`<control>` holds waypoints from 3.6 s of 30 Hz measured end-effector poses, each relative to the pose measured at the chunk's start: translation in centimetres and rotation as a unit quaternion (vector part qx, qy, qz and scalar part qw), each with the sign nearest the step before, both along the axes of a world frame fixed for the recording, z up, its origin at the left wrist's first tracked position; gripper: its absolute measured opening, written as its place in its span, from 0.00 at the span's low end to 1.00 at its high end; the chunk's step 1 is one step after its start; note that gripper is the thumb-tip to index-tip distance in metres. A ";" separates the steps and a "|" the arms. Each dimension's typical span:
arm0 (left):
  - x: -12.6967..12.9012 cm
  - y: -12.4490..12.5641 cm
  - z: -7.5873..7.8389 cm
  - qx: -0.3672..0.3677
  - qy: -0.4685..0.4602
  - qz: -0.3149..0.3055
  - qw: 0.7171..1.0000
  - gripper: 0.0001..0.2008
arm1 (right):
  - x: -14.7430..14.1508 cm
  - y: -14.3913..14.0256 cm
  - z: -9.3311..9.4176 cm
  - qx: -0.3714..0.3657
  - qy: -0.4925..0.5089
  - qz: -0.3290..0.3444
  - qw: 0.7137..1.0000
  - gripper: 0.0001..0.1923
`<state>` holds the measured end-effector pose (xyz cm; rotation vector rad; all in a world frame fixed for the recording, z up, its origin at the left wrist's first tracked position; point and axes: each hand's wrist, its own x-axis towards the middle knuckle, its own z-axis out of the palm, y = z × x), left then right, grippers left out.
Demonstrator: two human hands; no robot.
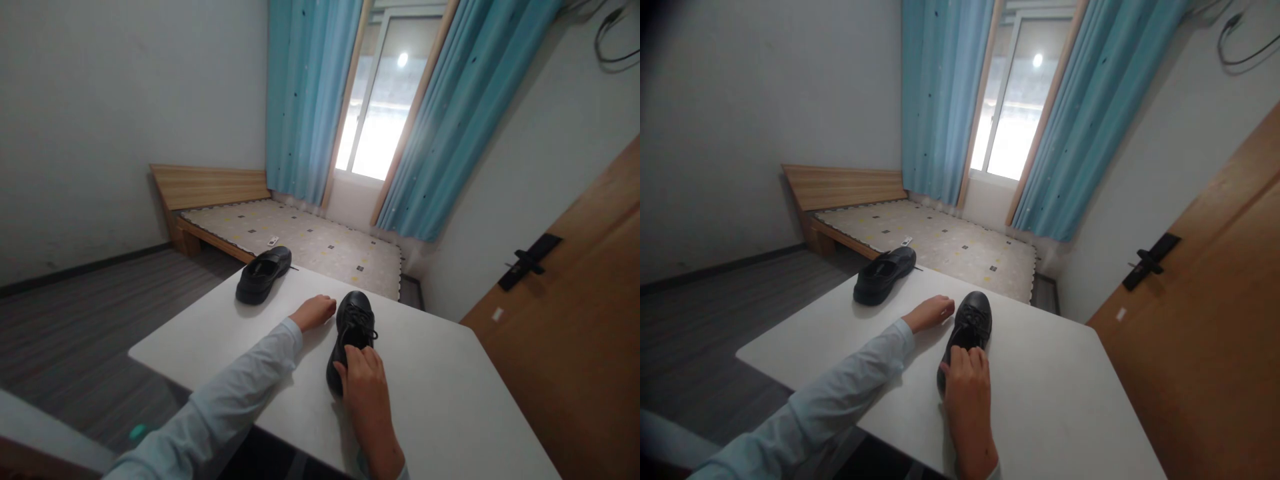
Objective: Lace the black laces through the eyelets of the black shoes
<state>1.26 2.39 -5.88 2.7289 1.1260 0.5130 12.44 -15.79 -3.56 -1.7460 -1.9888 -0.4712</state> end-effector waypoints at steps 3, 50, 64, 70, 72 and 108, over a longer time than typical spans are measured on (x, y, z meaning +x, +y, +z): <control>0.0 0.0 -0.1 0.003 0.005 -0.003 1.000 0.09 | 0.4 0.0 1.4 -0.059 -0.022 0.016 0.998 0.14; -0.2 -0.2 0.0 -0.007 0.000 0.000 1.000 0.08 | 25.1 1.6 -1.2 -0.035 -0.006 -0.089 0.995 0.12; -0.5 -0.5 0.4 0.003 0.020 -0.002 1.000 0.08 | 21.5 2.7 2.3 -0.087 -0.180 -0.160 0.967 0.03; -1.1 -0.5 1.5 0.009 0.028 0.041 0.999 0.09 | 15.1 4.0 4.6 -0.065 -0.140 -0.080 0.985 0.05; -1.4 -0.5 1.9 0.014 0.027 0.059 0.998 0.09 | 12.5 4.3 4.8 -0.067 -0.105 -0.024 0.992 0.05; -11.7 -1.6 6.3 0.049 0.070 0.391 0.917 0.15 | 5.2 4.7 -1.7 -0.171 0.069 0.105 0.977 0.10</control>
